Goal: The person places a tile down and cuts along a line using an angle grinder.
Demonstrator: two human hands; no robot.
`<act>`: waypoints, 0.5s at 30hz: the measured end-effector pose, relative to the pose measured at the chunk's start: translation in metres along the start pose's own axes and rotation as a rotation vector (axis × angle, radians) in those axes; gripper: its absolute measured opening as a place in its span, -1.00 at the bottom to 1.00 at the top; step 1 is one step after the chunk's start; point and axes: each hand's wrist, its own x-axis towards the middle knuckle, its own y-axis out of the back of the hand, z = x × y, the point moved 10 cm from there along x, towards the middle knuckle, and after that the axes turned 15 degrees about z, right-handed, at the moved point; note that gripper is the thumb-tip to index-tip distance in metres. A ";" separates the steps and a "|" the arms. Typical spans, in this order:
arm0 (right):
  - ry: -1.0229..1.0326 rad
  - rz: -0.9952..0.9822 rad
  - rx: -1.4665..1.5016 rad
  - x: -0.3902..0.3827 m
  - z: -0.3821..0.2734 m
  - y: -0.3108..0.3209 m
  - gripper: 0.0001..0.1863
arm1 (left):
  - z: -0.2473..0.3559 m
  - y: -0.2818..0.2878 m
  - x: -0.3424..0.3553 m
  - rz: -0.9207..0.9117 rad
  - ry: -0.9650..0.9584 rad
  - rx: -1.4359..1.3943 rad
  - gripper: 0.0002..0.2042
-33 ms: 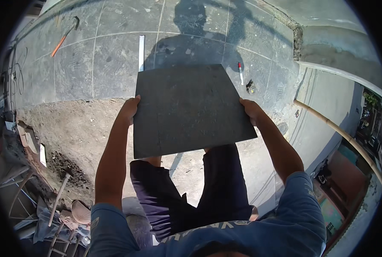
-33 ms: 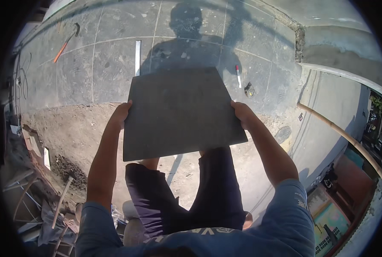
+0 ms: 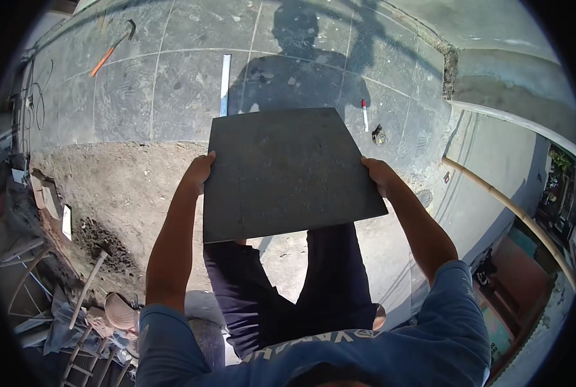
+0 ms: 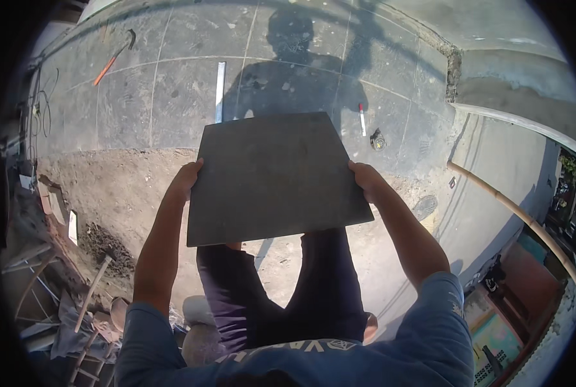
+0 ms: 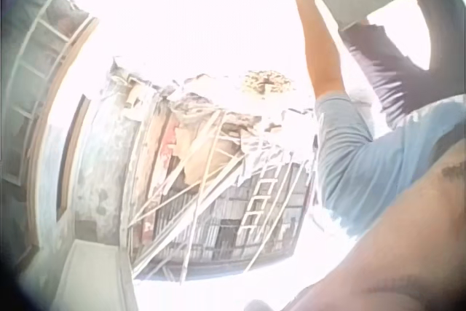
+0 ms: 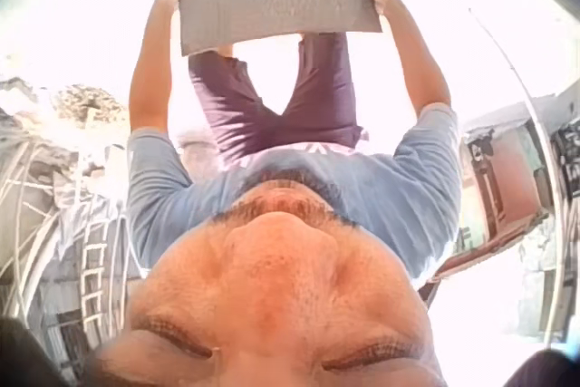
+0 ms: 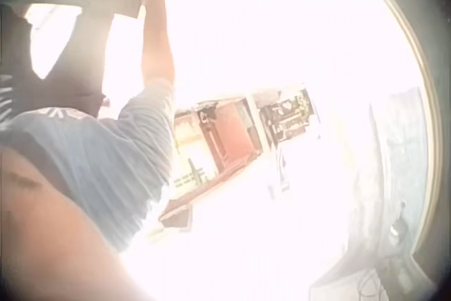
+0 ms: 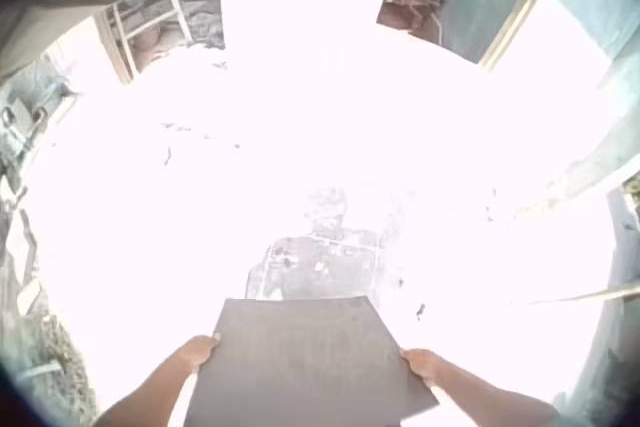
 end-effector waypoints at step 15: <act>0.525 -0.082 -0.927 -0.401 0.017 -0.178 -0.35 | -0.296 0.387 -0.346 0.349 0.025 -0.096 -0.50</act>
